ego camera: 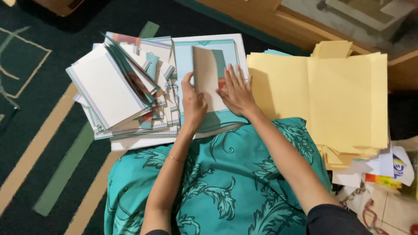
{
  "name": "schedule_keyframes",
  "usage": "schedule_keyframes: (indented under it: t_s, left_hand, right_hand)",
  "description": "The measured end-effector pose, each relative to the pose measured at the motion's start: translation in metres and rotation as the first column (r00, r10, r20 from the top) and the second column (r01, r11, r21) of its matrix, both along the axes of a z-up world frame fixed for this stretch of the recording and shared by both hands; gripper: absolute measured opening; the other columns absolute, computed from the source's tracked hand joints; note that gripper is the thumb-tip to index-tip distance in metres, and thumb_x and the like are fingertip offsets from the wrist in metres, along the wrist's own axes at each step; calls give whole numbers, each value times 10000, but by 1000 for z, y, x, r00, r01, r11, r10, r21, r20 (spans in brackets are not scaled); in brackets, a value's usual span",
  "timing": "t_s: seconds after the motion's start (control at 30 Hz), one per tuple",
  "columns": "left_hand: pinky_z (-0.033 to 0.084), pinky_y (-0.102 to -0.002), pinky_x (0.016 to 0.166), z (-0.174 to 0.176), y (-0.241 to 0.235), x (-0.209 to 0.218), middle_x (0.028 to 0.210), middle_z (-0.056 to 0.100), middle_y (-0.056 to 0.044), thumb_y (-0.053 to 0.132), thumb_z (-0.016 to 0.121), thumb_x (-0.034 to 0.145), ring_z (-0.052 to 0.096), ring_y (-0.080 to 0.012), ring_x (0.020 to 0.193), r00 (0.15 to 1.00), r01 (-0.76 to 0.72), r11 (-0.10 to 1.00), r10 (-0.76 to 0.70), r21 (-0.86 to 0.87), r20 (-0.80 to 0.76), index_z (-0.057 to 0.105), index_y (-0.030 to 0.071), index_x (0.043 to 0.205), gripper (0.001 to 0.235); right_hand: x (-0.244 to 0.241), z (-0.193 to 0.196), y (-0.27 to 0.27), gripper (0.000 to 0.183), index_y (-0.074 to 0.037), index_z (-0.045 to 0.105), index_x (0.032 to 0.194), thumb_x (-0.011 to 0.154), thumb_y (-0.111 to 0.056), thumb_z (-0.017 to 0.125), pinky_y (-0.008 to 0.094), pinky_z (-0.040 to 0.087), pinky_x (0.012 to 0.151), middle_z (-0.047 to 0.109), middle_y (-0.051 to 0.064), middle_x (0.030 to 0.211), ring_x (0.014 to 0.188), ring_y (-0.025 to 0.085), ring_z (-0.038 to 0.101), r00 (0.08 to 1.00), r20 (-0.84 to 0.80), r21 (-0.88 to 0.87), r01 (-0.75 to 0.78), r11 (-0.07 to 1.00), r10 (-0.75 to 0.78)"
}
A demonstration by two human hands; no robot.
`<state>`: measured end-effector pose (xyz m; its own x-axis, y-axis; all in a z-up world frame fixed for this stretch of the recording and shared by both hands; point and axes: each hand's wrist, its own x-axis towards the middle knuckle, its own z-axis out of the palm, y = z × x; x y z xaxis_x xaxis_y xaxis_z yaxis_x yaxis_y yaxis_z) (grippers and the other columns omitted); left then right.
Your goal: The person is picking up printed paper bands from a pile, folding them in half, and placing them into a new stack.
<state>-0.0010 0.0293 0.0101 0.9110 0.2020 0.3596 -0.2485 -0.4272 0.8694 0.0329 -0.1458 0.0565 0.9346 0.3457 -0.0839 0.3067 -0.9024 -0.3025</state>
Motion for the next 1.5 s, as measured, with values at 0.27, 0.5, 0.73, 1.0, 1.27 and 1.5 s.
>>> schedule_keyframes:
  t_s: [0.27, 0.5, 0.73, 1.0, 1.27, 1.5]
  left_hand:
    - [365, -462, 1187, 72, 54, -8, 1399, 482, -161, -286, 503, 671, 450, -385, 1388, 971, -126, 991, 132, -42, 198, 488, 50, 1450, 848]
    - [362, -408, 1196, 127, 200, -63, 1423, 425, -140, -283, 507, 620, 421, -360, 1392, 774, -597, 794, 532, 115, 343, 554, -3, 1398, 827]
    - [421, -414, 1146, 28, 272, -63, 1323, 452, -209, -238, 647, 617, 469, -433, 1312, 810, -586, 782, 565, 214, 156, 590, -95, 1302, 702]
    - [456, -540, 1004, 42, 235, -53, 1325, 503, -175, -62, 797, 694, 496, -438, 1175, 779, -574, 701, 627, 424, 19, 594, -42, 1336, 673]
    - [426, -451, 1105, 108, 108, -17, 1395, 427, -158, -19, 652, 973, 423, -318, 1341, 842, -523, 798, 539, 299, 35, 603, 15, 1336, 368]
    - [276, -597, 1182, 22, 31, -2, 1442, 411, -360, 71, 653, 941, 300, -544, 1415, 980, -38, 943, 101, 330, -174, 312, -161, 1478, 677]
  right_hand:
    - [17, -42, -28, 608, -208, 246, 1635, 1108, -509, 204, 633, 60, 1229, 173, 94, 1714, 1574, 317, 133, 998, 66, 243, -13, 970, -3]
    - [10, -25, -12, 713, -289, 359, 1601, 1006, -673, 437, 643, 48, 1221, 135, 67, 1725, 1587, 266, 99, 997, 43, 117, 56, 992, -61]
    - [7, -17, -7, 721, -256, 370, 1597, 1013, -675, 422, 648, 14, 1214, 132, 88, 1724, 1591, 269, 80, 997, 18, 135, 75, 988, -78]
    - [7, -11, -5, 743, -228, 378, 1589, 1001, -677, 442, 669, 22, 1205, 130, 106, 1722, 1591, 283, 75, 997, 3, 147, 77, 986, -79]
    - [15, -9, -8, 1308, -121, 243, 1634, 681, -871, 731, 626, 225, 1208, 110, 180, 1697, 1560, 385, 141, 907, -133, 252, 422, 871, -401]
    - [15, -1, -4, 1326, -76, 294, 1611, 644, -842, 781, 583, 287, 1203, 119, 200, 1686, 1539, 416, 208, 900, -158, 261, 435, 862, -406]
